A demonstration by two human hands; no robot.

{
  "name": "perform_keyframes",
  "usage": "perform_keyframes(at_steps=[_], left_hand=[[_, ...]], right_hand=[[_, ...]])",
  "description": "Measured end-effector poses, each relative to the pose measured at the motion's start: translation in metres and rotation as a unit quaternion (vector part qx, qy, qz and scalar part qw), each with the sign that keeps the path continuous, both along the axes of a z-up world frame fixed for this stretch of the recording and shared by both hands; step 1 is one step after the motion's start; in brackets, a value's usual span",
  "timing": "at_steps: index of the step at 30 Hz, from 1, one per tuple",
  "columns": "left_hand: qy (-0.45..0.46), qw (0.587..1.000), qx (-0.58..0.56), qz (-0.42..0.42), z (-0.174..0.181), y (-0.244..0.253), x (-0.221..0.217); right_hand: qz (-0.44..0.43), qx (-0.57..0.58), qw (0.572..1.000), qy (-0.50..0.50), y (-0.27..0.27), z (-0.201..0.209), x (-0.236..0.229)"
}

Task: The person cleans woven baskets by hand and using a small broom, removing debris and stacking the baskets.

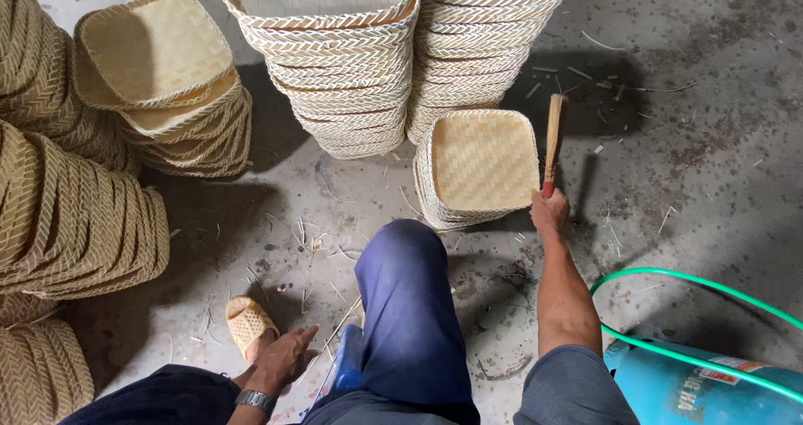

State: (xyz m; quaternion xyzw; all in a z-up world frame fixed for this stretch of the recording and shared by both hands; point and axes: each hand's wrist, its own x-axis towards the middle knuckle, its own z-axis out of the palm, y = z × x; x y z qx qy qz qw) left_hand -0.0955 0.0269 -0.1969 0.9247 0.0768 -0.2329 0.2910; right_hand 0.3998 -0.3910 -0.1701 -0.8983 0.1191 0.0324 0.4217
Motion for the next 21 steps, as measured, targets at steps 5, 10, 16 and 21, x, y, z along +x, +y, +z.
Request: perform_keyframes(at_steps=[5,10,16,21], left_hand=[[0.025,1.0,0.008,-0.013,-0.004,0.002,0.008],[0.023,0.999,0.003,0.032,-0.011,0.018,0.023],[-0.209,0.955,0.098,0.187,-0.005,0.1,0.092],[-0.366,0.884,0.157,0.247,0.055,0.209,0.193]], right_hand=[[0.011,-0.017,1.0,-0.002,0.003,-0.004,0.002],[-0.021,0.018,0.998,-0.056,0.006,0.002,-0.012],[-0.117,0.224,0.954,-0.159,0.011,0.0,-0.042],[-0.128,0.102,0.974,-0.157,-0.002,-0.011,-0.093]])
